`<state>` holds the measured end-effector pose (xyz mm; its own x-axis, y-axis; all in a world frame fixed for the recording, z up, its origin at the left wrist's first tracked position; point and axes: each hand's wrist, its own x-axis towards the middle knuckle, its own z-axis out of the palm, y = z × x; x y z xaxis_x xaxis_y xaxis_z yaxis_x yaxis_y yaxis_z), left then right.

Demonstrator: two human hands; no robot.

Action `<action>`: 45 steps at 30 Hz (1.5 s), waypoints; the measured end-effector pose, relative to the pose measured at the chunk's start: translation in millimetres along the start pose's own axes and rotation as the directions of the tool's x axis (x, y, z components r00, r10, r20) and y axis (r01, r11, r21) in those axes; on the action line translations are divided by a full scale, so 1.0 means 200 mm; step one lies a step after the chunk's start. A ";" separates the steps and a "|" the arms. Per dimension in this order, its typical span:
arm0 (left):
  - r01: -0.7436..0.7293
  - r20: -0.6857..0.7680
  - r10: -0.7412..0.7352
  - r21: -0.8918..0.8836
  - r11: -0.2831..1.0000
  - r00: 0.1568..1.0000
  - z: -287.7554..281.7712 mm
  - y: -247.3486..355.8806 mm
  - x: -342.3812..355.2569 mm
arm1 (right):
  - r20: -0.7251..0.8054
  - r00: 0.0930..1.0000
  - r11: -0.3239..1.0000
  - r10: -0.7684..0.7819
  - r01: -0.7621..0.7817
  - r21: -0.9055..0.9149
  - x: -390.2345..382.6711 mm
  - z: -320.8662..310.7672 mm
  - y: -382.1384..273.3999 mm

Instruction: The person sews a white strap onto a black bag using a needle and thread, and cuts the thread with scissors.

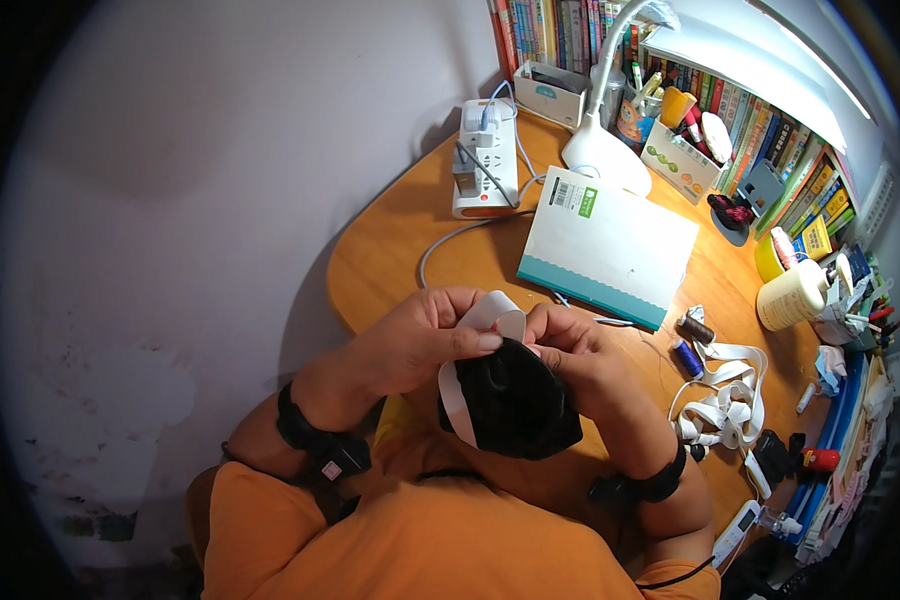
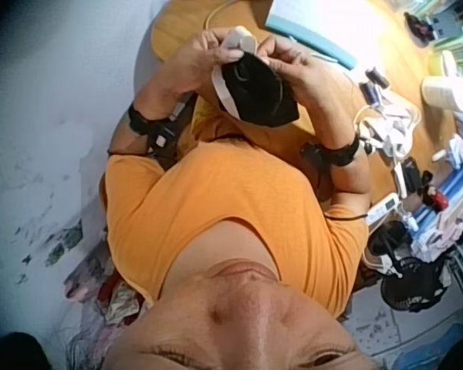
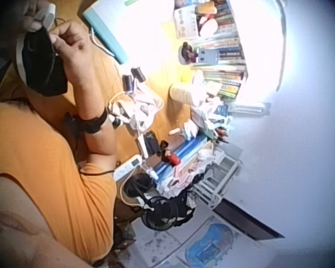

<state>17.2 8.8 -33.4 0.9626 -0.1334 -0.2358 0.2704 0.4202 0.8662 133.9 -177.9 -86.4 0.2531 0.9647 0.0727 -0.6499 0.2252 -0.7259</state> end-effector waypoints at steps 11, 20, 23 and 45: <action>0.029 -0.136 -0.015 0.100 0.995 0.991 0.01 -0.04 0.00 | -0.088 0.996 0.999 0.015 -0.018 -0.033 0.00 0.00 0.02; 0.059 -0.127 -0.069 -0.080 0.995 0.990 -0.03 -0.08 0.01 | -0.215 0.976 0.936 -0.045 -0.034 -0.350 0.00 0.04 -0.12; 0.058 -0.108 -0.069 -0.099 0.993 0.992 -0.01 -0.07 0.02 | -0.158 0.987 0.934 0.040 -0.093 -0.344 -0.01 0.01 -0.12; 0.038 -0.152 -0.040 -0.021 0.999 0.988 -0.02 -0.11 0.01 | -0.189 0.927 0.712 -0.325 0.108 -0.694 0.02 0.08 -0.06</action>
<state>12.5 2.7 -54.1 0.9422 -0.0123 -0.3348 0.3067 0.4338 0.8472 131.8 -175.1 -66.7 0.5811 0.7951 0.1736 0.0618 0.1696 -0.9836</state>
